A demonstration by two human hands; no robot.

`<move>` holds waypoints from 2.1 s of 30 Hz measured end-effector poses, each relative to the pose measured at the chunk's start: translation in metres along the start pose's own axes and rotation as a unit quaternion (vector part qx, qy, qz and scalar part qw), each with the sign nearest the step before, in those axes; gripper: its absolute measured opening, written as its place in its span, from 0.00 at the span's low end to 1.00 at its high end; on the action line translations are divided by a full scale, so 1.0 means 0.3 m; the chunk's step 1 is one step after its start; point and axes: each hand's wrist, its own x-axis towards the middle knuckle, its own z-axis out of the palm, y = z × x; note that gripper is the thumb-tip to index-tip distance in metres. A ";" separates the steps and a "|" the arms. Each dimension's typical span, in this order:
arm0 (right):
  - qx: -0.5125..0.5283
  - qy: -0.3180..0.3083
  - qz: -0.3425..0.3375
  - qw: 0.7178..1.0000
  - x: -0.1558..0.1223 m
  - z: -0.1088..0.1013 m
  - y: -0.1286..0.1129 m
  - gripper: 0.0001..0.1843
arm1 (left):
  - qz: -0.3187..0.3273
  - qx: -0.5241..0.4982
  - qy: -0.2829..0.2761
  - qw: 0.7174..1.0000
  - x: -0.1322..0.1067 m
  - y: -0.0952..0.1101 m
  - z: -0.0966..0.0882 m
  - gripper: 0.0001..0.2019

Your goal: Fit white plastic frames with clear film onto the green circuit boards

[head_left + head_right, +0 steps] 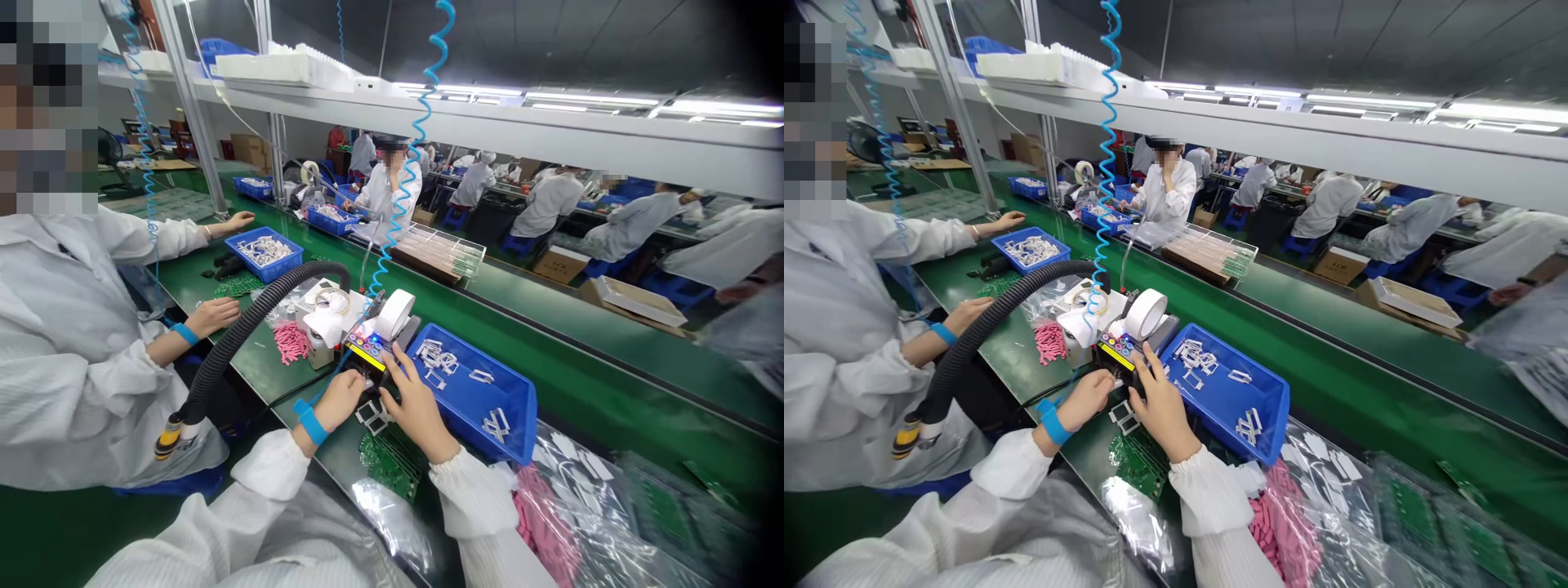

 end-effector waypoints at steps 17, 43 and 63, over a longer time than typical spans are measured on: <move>-0.009 0.002 0.031 0.999 0.005 -0.008 -0.036 0.30 | 0.293 -0.138 -0.049 0.945 -0.330 0.351 -0.231 0.14; 0.071 0.032 0.036 0.996 0.003 0.033 -0.033 0.35 | -0.107 0.291 -0.242 0.919 0.096 -0.149 -0.189 0.15; 0.098 0.046 0.034 0.994 0.003 0.034 -0.034 0.34 | 0.026 0.510 -0.037 0.859 0.075 -0.153 -0.211 0.15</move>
